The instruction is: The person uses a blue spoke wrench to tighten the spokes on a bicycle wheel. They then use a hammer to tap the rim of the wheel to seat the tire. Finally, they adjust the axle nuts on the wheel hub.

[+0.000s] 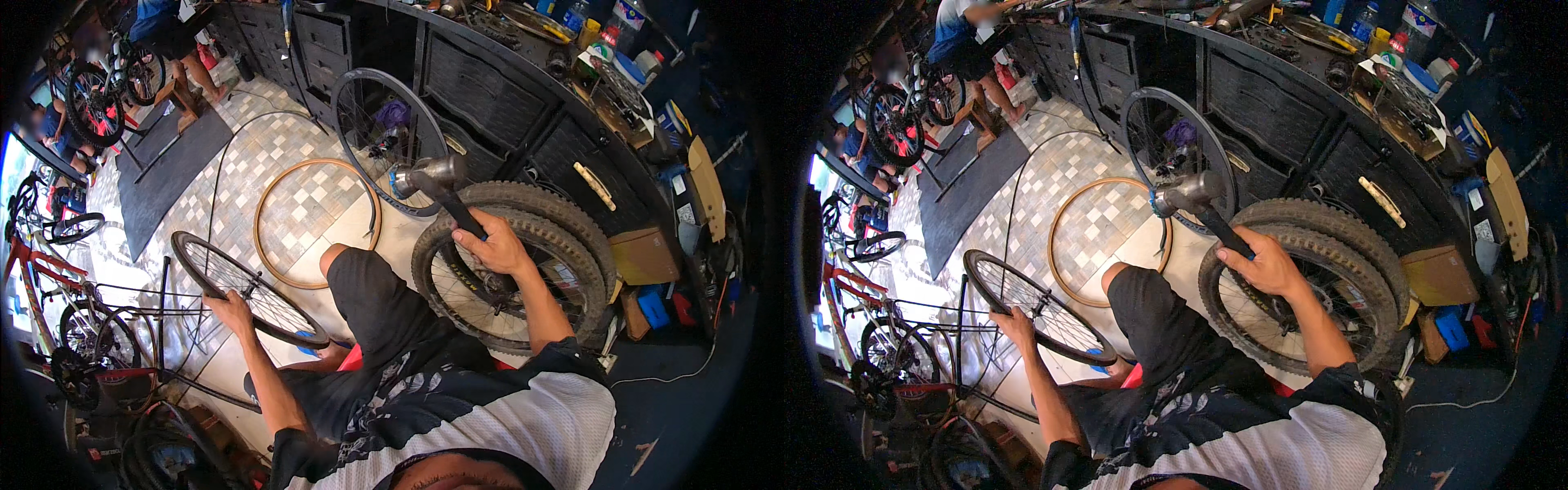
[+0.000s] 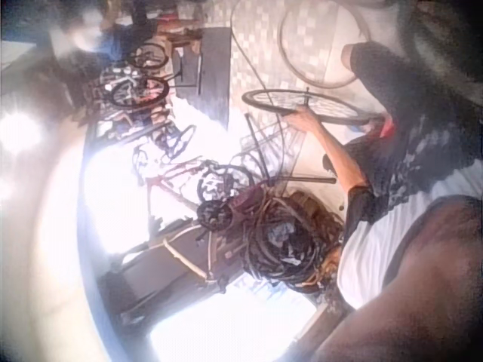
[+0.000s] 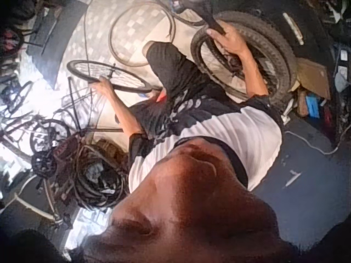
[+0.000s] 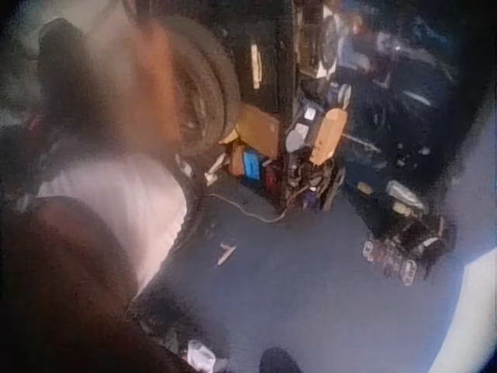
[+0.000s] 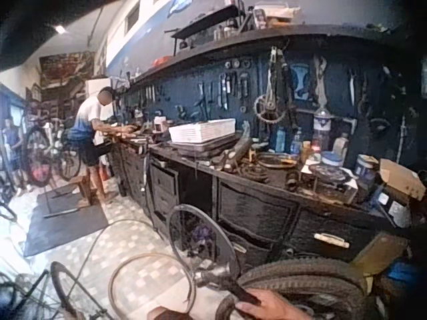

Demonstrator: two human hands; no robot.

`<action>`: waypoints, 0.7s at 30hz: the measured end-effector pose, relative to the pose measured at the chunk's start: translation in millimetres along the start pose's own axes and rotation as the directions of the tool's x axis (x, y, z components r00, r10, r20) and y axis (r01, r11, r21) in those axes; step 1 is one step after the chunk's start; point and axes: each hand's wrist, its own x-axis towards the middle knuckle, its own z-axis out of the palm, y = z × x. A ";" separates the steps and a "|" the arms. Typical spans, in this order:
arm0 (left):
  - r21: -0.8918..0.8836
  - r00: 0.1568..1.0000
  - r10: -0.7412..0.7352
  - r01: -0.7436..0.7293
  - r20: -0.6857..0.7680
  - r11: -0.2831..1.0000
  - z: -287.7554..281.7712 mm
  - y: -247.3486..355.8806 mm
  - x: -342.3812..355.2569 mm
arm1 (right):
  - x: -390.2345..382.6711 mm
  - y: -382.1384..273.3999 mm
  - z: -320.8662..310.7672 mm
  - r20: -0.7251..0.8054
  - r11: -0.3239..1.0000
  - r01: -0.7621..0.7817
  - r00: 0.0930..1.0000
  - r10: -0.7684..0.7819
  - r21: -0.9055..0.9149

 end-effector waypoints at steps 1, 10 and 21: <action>0.000 0.999 0.026 -0.026 -0.019 1.000 -2.9 -2.9 0.3 | 0.0 -1.9 1.0 -0.037 0.991 0.019 0.999 -0.025 -0.129; 0.285 0.984 0.167 -0.141 -0.069 0.948 13.5 -71.9 27.3 | -11.0 -6.3 3.8 -0.198 0.878 0.068 0.963 -0.182 -0.474; 0.008 0.997 0.022 -0.023 0.069 1.000 16.4 -13.4 32.7 | -45.8 50.0 6.3 0.012 0.647 -0.115 0.982 0.188 -0.753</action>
